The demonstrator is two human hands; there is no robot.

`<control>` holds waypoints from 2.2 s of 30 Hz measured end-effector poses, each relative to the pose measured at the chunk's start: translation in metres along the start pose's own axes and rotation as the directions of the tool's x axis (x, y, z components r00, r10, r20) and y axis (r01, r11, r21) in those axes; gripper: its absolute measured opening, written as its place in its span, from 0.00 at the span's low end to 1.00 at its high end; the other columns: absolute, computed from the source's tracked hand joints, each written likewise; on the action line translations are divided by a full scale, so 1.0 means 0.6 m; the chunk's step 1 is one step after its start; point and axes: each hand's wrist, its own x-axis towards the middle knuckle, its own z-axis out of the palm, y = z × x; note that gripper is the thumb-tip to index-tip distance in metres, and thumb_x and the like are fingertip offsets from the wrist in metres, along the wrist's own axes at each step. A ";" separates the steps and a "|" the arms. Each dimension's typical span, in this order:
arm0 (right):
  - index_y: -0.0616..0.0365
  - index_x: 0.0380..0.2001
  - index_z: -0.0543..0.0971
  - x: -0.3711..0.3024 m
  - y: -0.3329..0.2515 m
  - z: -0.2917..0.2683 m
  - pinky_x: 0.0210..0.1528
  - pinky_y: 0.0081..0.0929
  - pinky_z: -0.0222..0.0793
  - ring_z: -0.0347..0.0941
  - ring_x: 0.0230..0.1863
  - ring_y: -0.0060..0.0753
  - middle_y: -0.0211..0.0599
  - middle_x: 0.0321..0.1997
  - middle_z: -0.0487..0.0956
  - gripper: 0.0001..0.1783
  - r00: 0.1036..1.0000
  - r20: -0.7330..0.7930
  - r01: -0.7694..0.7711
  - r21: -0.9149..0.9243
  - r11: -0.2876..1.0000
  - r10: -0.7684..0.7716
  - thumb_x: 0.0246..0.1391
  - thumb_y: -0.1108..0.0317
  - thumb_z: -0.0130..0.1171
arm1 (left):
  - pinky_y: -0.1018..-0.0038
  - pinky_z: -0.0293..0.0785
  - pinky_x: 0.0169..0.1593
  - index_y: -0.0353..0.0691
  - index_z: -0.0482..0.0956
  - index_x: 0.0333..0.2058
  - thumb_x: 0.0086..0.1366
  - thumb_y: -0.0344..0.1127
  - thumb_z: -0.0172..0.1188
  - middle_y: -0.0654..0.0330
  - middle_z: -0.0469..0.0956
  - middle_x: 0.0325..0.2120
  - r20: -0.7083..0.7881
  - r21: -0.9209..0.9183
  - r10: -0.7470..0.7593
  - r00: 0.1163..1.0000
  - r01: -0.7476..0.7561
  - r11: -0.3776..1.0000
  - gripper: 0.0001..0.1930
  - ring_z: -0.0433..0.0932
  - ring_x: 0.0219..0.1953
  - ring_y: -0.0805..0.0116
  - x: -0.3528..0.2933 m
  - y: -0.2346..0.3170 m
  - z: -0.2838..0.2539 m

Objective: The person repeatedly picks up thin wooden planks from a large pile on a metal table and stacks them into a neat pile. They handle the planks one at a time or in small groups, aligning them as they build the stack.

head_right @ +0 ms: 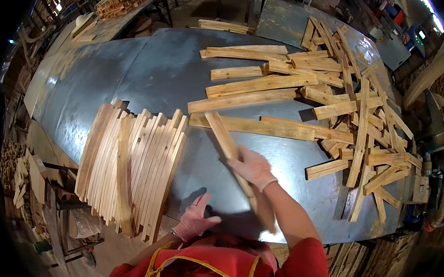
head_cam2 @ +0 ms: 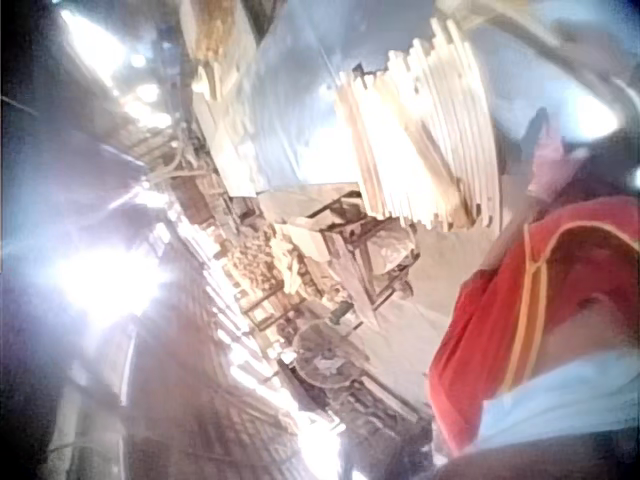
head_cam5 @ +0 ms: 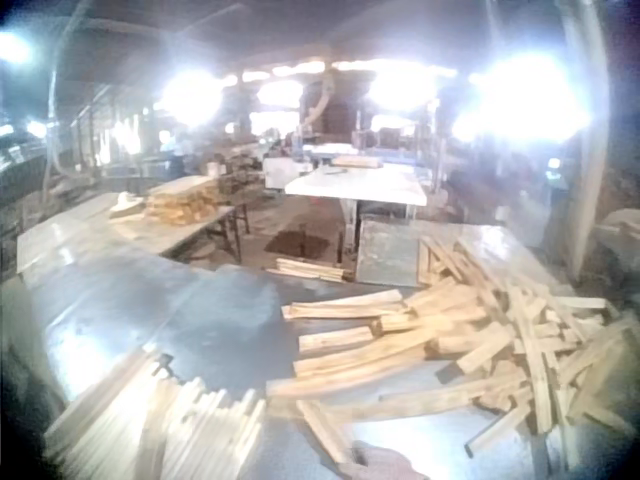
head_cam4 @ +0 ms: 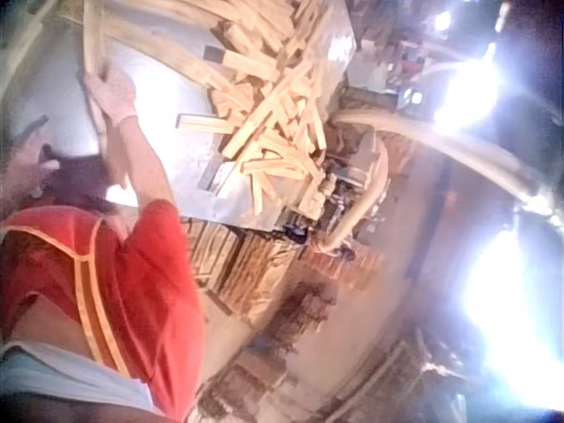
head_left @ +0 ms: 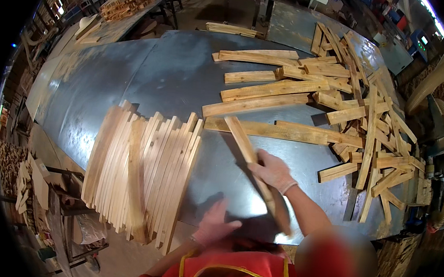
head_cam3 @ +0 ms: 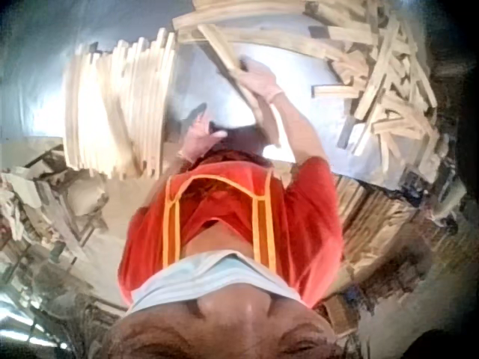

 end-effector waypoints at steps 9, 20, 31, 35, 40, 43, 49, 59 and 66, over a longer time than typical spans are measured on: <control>0.47 0.67 0.72 0.161 0.188 -0.154 0.60 0.48 0.74 0.81 0.58 0.52 0.50 0.53 0.84 0.47 0.919 -0.215 0.090 -0.701 0.707 -0.329 0.44 0.46 0.76 | 0.69 0.79 0.38 0.40 0.79 0.58 0.65 0.34 0.71 0.60 0.83 0.41 0.083 -0.666 -0.482 0.872 0.408 0.624 0.23 0.82 0.35 0.67 0.101 -0.117 0.081; 0.52 0.77 0.62 -0.093 0.123 -0.096 0.59 0.51 0.78 0.83 0.55 0.63 0.60 0.51 0.84 0.51 0.994 0.110 0.030 -0.455 0.890 0.023 0.55 0.50 0.70 | 0.44 0.64 0.69 0.44 0.68 0.70 0.59 0.36 0.68 0.49 0.68 0.69 -0.611 0.507 -0.016 0.792 0.407 0.760 0.38 0.64 0.72 0.43 -0.074 -0.187 -0.036; 0.67 0.61 0.75 -0.224 -0.084 0.310 0.56 0.49 0.80 0.85 0.50 0.58 0.58 0.45 0.87 0.32 0.833 0.551 0.160 -0.155 0.975 -0.049 0.63 0.53 0.59 | 0.42 0.59 0.74 0.42 0.69 0.68 0.65 0.46 0.67 0.48 0.71 0.67 -0.366 0.397 0.040 0.930 0.118 0.910 0.35 0.66 0.71 0.41 -0.037 -0.180 -0.075; 0.69 0.61 0.74 -0.197 -0.088 0.331 0.59 0.51 0.78 0.83 0.57 0.62 0.61 0.56 0.85 0.37 0.810 0.494 0.322 0.076 0.944 -0.316 0.60 0.48 0.62 | 0.41 0.53 0.77 0.43 0.66 0.72 0.66 0.50 0.66 0.48 0.64 0.73 -0.263 0.641 0.115 0.958 0.085 0.762 0.39 0.60 0.76 0.41 -0.059 -0.165 -0.072; 0.58 0.57 0.80 -0.204 0.042 0.080 0.58 0.47 0.76 0.80 0.57 0.58 0.54 0.54 0.83 0.27 0.988 -0.145 -0.024 0.202 0.979 0.054 0.60 0.52 0.60 | 0.48 0.52 0.79 0.41 0.60 0.77 0.63 0.52 0.69 0.48 0.60 0.77 -0.341 0.594 -0.072 0.937 0.274 0.756 0.48 0.59 0.78 0.44 -0.059 -0.203 -0.084; 0.61 0.43 0.82 -0.237 0.234 -0.073 0.55 0.54 0.75 0.79 0.51 0.59 0.51 0.45 0.82 0.22 0.511 -0.828 -0.295 0.085 0.952 0.232 0.51 0.55 0.66 | 0.45 0.48 0.81 0.40 0.59 0.77 0.65 0.50 0.66 0.45 0.59 0.77 -0.230 0.565 -0.182 0.956 0.283 0.775 0.46 0.54 0.80 0.42 -0.072 -0.096 -0.102; 0.62 0.73 0.64 -0.304 0.440 -0.077 0.65 0.49 0.73 0.77 0.61 0.66 0.64 0.61 0.78 0.49 0.405 -0.754 -0.393 0.367 0.843 0.517 0.47 0.62 0.70 | 0.48 0.53 0.79 0.39 0.62 0.75 0.62 0.44 0.68 0.45 0.62 0.75 -0.176 0.589 -0.178 0.968 0.249 0.769 0.45 0.56 0.78 0.41 -0.048 -0.070 -0.088; 0.61 0.65 0.73 -0.169 0.265 -0.121 0.64 0.50 0.72 0.74 0.63 0.61 0.56 0.60 0.78 0.37 0.810 -0.584 0.116 0.060 0.991 -0.060 0.54 0.57 0.66 | 0.47 0.64 0.73 0.37 0.70 0.68 0.59 0.33 0.67 0.40 0.70 0.67 -0.342 0.607 -0.063 0.937 0.272 0.747 0.36 0.68 0.69 0.35 -0.012 -0.079 -0.061; 0.47 0.70 0.73 -0.046 0.434 -0.417 0.70 0.48 0.67 0.72 0.70 0.54 0.48 0.64 0.78 0.40 0.833 -0.549 -0.351 -0.621 0.701 -0.069 0.51 0.60 0.67 | 0.48 0.67 0.71 0.40 0.72 0.67 0.53 0.41 0.77 0.44 0.72 0.63 -0.156 0.458 0.161 0.975 -0.073 0.886 0.42 0.70 0.68 0.40 -0.010 0.073 0.088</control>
